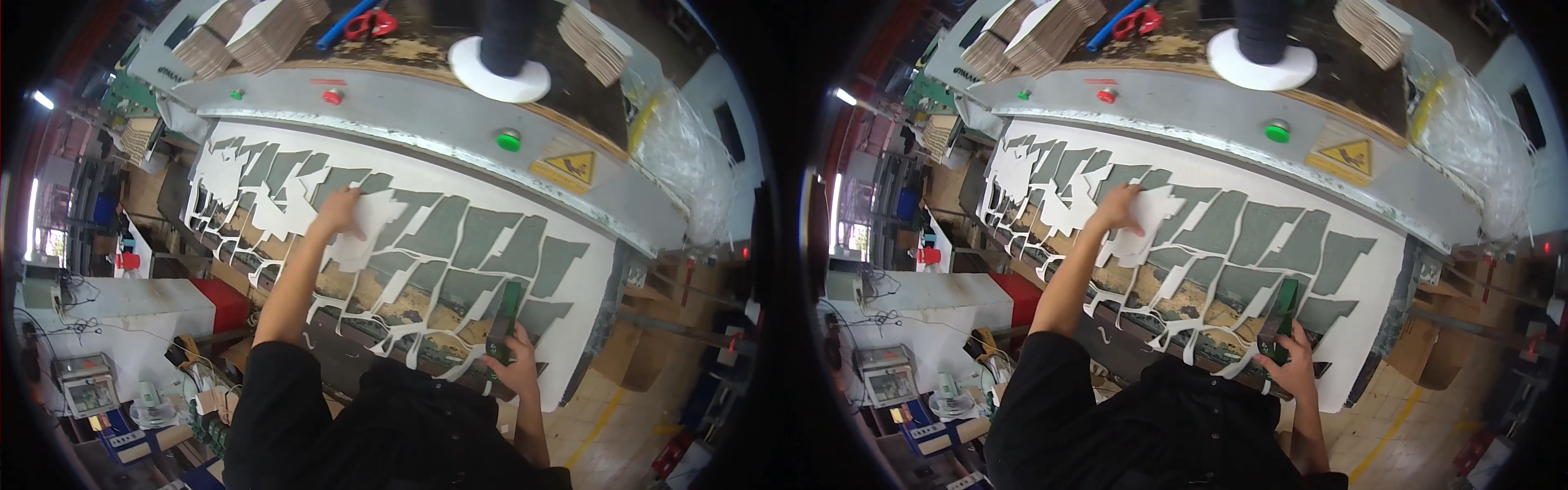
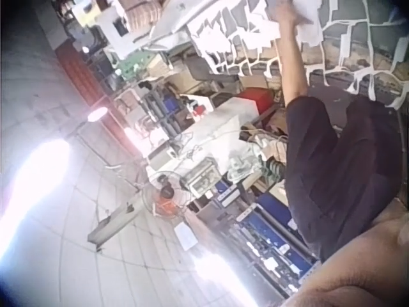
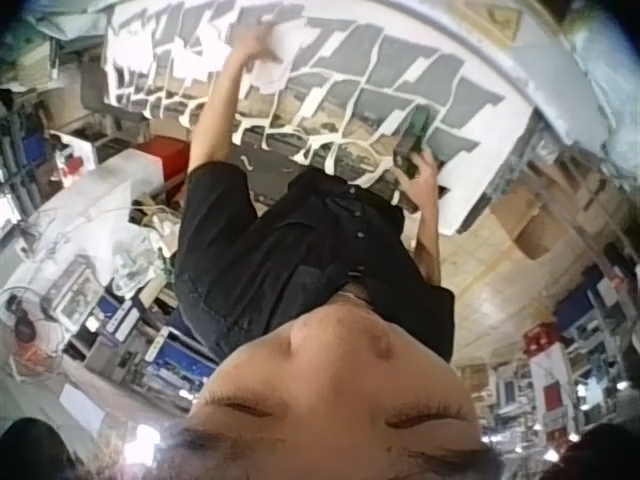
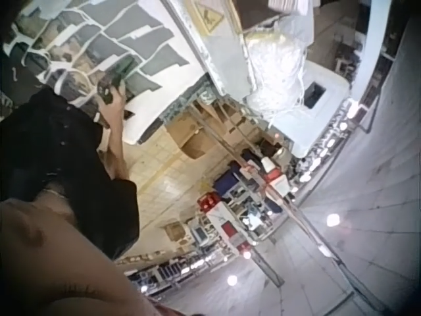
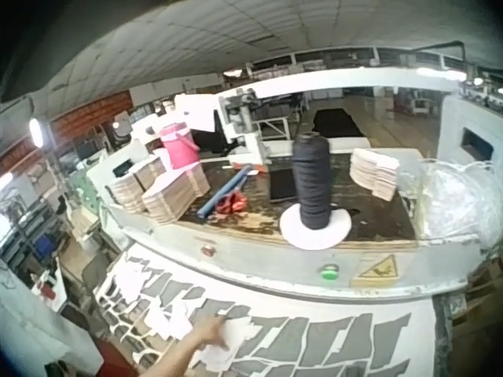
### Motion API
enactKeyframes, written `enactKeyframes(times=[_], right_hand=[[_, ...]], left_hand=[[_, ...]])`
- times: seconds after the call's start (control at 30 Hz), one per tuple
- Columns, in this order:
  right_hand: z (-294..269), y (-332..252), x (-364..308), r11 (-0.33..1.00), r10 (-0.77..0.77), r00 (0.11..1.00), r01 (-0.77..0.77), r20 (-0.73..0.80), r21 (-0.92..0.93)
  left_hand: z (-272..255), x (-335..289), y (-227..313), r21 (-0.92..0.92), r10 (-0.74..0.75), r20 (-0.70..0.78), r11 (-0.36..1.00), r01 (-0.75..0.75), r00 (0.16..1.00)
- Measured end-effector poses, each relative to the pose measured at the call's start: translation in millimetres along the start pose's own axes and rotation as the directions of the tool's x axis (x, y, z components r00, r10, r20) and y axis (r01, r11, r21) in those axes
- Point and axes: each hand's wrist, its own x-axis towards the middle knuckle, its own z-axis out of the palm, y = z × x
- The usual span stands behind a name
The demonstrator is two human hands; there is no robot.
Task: Cut shoe components from a sheet of material using a metal template and a clicker press, then collect and stack the cut pieces.
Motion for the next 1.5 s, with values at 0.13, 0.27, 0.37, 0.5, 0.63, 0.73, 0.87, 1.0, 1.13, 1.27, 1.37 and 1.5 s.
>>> enactKeyframes(times=[0.13, 0.27, 0.37, 0.5, 0.63, 0.73, 0.87, 1.0, 1.13, 1.27, 1.37, 1.5], right_hand=[[47, -39, 3, 0.997, 0.042, 0.992, -0.049, -0.117, -0.063], [113, -89, 2, 0.983, 0.171, 0.977, -0.178, -0.128, -0.045], [183, -115, 9, 0.956, 0.154, 0.953, -0.21, -0.26, -0.206], [233, -141, 36, 0.891, 0.131, 0.97, -0.206, -0.205, -0.405], [241, -160, 34, 0.835, 0.134, 0.959, -0.244, -0.248, -0.493], [243, -166, 25, 0.848, 0.172, 0.919, -0.322, -0.356, -0.422], [247, -169, 11, 0.864, 0.26, 0.847, -0.419, -0.464, -0.28], [253, -177, 19, 0.871, 0.169, 0.861, -0.359, -0.48, -0.336], [249, -184, 39, 0.88, 0.058, 0.868, -0.278, -0.493, -0.385], [257, -179, 84, 0.966, -0.101, 0.857, -0.036, -0.505, -0.254], [262, -182, 119, 0.998, -0.066, 0.92, 0.058, -0.387, -0.032], [301, -187, 173, 0.912, -0.066, 0.961, 0.166, -0.267, 0.374]], left_hand=[[-1, 7, -11, -0.026, 0.098, 0.008, 0.995, -0.098, 0.995], [-20, -37, -51, -0.274, 0.012, -0.006, 0.962, -0.013, 1.0], [6, -63, -112, -0.385, -0.363, -0.444, 0.903, 0.192, 0.819], [17, -69, -152, -0.558, -0.4, -0.316, 0.812, 0.172, 0.86], [-28, -80, -157, -0.471, -0.353, -0.296, 0.862, 0.186, 0.888], [-50, -64, -184, -0.419, -0.287, -0.314, 0.897, 0.139, 0.905], [-92, -4, -208, -0.21, 0.148, -0.14, 0.962, -0.175, 0.979], [-85, 83, -213, 0.133, 0.24, 0.118, 0.958, -0.255, 0.964], [-62, 91, -199, -0.063, 0.219, 0.103, 0.975, -0.213, 0.97], [-72, 73, -231, 0.044, 0.114, 0.254, 0.991, -0.129, 0.961], [-93, 28, -188, 0.002, 0.249, 0.043, 0.968, -0.249, 0.968], [-109, -61, -110, -0.098, 0.595, 0.012, 0.801, -0.591, 0.804]])
